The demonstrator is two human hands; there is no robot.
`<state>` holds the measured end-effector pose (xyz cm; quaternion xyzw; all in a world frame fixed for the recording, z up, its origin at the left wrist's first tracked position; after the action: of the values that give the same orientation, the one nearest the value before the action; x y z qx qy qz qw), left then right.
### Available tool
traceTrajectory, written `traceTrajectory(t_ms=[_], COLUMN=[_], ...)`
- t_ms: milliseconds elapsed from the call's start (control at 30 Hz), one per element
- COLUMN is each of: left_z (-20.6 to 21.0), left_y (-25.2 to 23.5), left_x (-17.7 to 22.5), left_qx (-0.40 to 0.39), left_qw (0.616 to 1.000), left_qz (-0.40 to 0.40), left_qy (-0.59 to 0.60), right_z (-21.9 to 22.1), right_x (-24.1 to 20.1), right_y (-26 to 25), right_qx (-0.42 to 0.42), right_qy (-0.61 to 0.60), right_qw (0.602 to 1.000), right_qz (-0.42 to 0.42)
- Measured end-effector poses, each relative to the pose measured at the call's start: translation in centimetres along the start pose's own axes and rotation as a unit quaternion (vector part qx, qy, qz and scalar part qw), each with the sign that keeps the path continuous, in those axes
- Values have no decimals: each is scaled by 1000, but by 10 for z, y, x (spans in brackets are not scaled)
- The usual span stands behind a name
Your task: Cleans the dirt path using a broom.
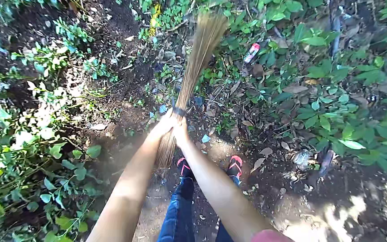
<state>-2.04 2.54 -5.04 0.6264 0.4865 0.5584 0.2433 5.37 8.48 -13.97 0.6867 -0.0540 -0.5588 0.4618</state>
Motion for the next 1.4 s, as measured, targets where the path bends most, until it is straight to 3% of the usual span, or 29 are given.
traceTrajectory(t_ms=[67, 100, 133, 200, 267, 300, 400, 500, 633, 767, 867, 933, 1000, 1067, 1167, 1267, 1333, 1400], left_z=[32, 54, 77, 114, 140, 154, 196, 215, 226, 249, 278, 298, 321, 347, 387, 431, 442, 450], left_y=[-36, -36, -29, 5, 41, 48, 51, 55, 84, 154, 182, 172, 145, 110, 49, -16, -6, 42], left_x=[-38, -47, -51, -32, 14, 33, 77, 99, 88, 31, 17, 39, 80, 129, 177, 168, 153, 121], left_qx=[-33, -33, -21, 12, -31, -82, -243, -268, -277, -152, -110, -139, -190, -227, -220, -191, -180, -147], left_qw=[986, 975, 964, 959, 973, 983, 970, 954, 944, 982, 980, 979, 978, 972, 970, 955, 943, 951], left_qz=[129, 147, 130, 22, -58, -58, 24, 130, 179, 31, -81, -80, -12, 59, 92, 227, 277, 257], left_qy=[103, 165, 232, 284, 220, 154, 12, 9, 15, 103, 144, 124, 81, 17, -52, 27, 49, 89], right_z=[-12, -25, -42, -84, -134, -158, -212, -226, -232, -241, -269, -298, -335, -374, -411, -432, -442, -442], right_x=[11, 19, 26, 34, 39, 38, 24, 3, 8, 54, 98, 106, 92, 51, -20, -33, -9, 4], right_y=[33, 48, 60, 76, 87, 95, 122, 135, 169, 237, 252, 238, 208, 171, 137, 118, 122, 168], right_qx=[-46, -61, -65, -66, -27, 29, 215, 286, 218, 79, 27, 82, 170, 235, 253, 225, 185, 126], right_qy=[-8, -22, -26, 6, 53, 54, -41, -131, -106, -87, -27, 3, -2, -26, -38, -79, -59, -17], right_qw=[999, 998, 997, 996, 995, 994, 975, 947, 969, 991, 992, 989, 983, 972, 966, 965, 972, 989], right_qz=[12, 28, 45, 63, 83, 88, 37, -59, -47, 68, 122, 121, 72, -7, -31, -115, -135, -76])
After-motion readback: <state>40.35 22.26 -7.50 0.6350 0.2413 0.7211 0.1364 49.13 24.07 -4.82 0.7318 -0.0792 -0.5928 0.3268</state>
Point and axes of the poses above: each hand's wrist, its own y-axis away from the middle knuckle, its own z-axis out of the palm, x = y × z, the point moved 6 cm from there along -y, towards the middle knuckle, and after that the axes turned 1 degree about -z, right-handed, at the moved point
